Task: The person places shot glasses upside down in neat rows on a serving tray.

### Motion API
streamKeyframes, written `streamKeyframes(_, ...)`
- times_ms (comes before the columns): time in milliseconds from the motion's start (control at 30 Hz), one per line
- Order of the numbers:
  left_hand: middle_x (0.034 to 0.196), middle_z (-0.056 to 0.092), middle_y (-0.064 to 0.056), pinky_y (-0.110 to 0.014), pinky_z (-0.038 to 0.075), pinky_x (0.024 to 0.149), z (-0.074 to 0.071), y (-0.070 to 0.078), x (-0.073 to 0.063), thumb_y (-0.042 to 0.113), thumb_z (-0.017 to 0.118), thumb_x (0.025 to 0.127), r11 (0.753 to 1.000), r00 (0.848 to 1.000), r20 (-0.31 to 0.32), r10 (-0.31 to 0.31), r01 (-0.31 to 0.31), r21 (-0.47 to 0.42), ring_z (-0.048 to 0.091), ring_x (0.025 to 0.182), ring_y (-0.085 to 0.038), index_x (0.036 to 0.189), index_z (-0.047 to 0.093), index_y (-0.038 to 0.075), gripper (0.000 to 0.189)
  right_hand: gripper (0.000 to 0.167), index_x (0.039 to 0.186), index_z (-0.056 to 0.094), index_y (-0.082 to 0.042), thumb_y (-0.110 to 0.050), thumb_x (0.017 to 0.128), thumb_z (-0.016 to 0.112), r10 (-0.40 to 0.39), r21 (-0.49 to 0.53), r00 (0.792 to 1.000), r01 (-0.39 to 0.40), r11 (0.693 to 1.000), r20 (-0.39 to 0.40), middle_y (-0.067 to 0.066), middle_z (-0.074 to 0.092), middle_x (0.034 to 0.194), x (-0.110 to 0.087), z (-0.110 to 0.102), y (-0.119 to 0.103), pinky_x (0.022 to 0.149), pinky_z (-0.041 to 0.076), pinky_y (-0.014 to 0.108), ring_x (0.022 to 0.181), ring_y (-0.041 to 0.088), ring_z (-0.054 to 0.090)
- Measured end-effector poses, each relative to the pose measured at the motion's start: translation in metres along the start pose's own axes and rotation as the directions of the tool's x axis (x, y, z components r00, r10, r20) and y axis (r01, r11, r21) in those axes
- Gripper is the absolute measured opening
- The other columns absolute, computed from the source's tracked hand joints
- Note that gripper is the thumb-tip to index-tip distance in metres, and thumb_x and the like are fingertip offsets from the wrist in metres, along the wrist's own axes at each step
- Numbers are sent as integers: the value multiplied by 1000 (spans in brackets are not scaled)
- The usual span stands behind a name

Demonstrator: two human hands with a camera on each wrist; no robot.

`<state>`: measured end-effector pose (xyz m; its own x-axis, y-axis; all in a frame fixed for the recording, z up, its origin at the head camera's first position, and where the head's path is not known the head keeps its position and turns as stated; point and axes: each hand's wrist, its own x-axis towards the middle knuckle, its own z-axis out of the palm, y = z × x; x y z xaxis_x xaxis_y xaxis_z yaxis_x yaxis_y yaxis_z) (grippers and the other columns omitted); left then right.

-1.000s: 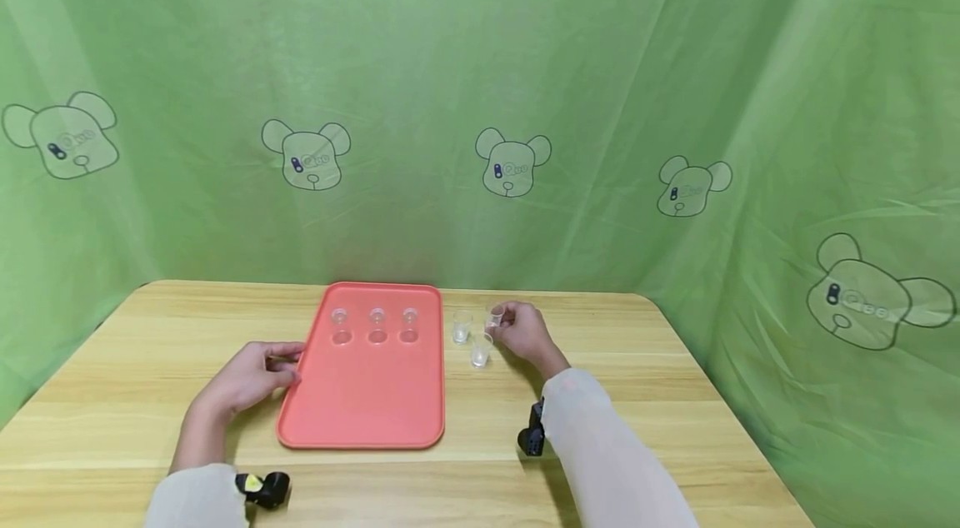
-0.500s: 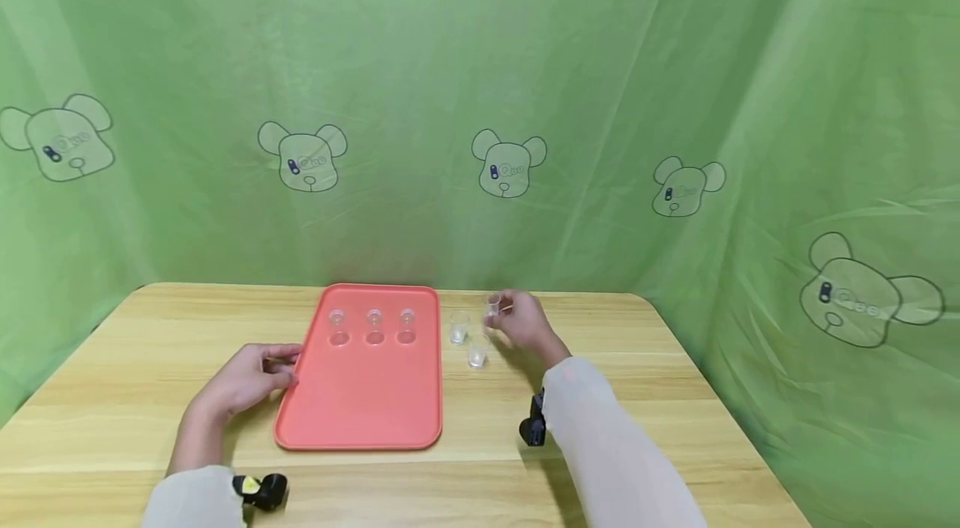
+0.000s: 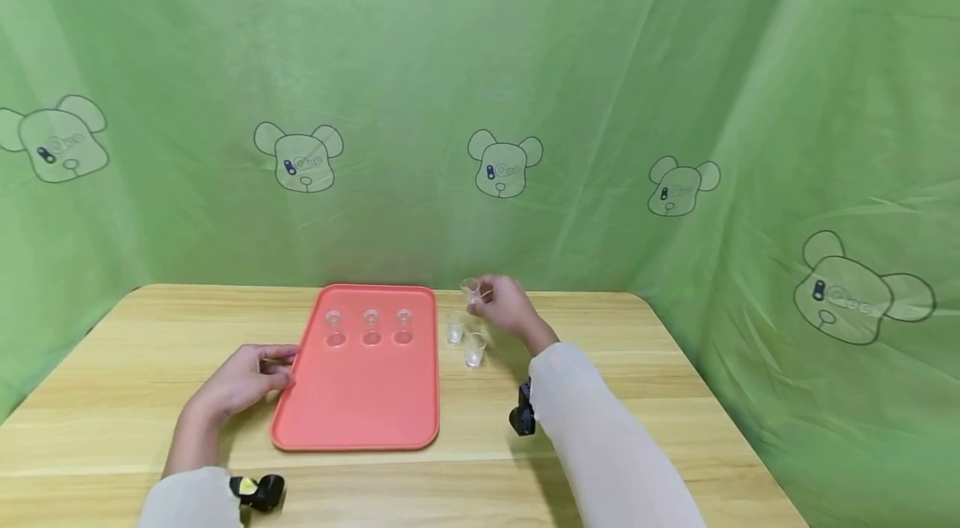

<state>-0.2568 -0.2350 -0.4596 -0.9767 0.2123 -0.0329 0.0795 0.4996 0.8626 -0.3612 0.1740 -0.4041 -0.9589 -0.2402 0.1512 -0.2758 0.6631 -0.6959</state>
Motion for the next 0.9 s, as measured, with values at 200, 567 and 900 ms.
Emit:
streamKeyframes(200,133,61,-31,-25,56,83,1,0,0,-3,66,91,1000,1000,-1,-6,6,-12,67,107,-31,140,52,-15,52,32,118,69,2,-5,88,78,-55,-36,998,56,998,21,12,72,103,6,3,-20,85,59,35,96,26,70)
streamKeyframes(567,132,62,-30,-25,56,83,0,-1,0,-4,66,91,1000,1000,-4,-2,2,0,67,108,-33,139,52,-15,52,33,122,69,1,-5,89,75,-172,-69,982,177,982,83,11,73,105,12,19,-57,84,58,32,96,25,69)
streamKeyframes(900,133,61,-31,-25,55,82,0,0,1,-3,66,91,1000,1000,-4,2,-2,13,67,107,-32,140,52,-14,52,33,124,69,0,-4,91,72,-251,-71,958,262,962,135,9,73,104,10,38,-86,73,56,25,89,20,67)
